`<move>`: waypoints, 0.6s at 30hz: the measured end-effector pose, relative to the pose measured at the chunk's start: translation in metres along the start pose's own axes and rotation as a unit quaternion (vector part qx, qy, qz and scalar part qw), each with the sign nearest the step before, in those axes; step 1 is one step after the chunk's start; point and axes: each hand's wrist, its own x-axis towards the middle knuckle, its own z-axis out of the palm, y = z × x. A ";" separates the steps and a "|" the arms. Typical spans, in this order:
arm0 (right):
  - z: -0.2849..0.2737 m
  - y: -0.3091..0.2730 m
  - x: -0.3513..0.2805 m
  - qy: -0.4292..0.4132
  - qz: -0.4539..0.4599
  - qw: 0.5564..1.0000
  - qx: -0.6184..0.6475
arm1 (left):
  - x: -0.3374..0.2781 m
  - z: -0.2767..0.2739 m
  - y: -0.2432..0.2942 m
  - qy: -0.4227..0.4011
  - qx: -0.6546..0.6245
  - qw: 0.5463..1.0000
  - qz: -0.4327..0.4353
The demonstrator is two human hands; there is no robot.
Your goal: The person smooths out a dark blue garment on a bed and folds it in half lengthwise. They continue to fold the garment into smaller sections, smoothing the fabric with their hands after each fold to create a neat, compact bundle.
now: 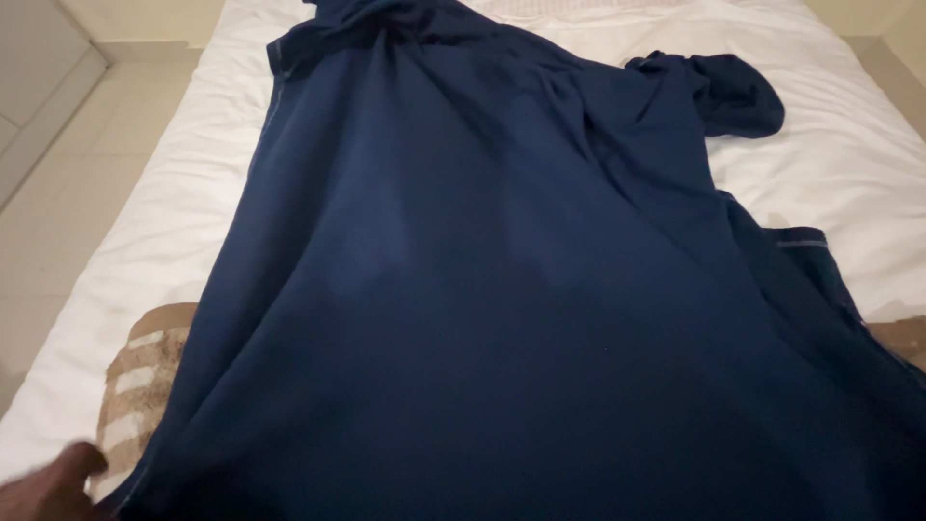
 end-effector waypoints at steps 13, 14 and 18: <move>0.240 -0.072 0.006 -0.392 -0.252 0.860 -0.209 | -0.136 -0.029 0.478 -0.034 -0.131 0.880 0.456; 0.247 -0.068 0.004 -0.391 -0.228 0.861 -0.232 | -0.132 -0.014 0.482 -0.054 -0.110 0.893 0.432; 0.239 -0.073 0.005 -0.389 -0.153 0.892 -0.172 | -0.120 -0.004 0.473 -0.042 -0.148 0.914 0.375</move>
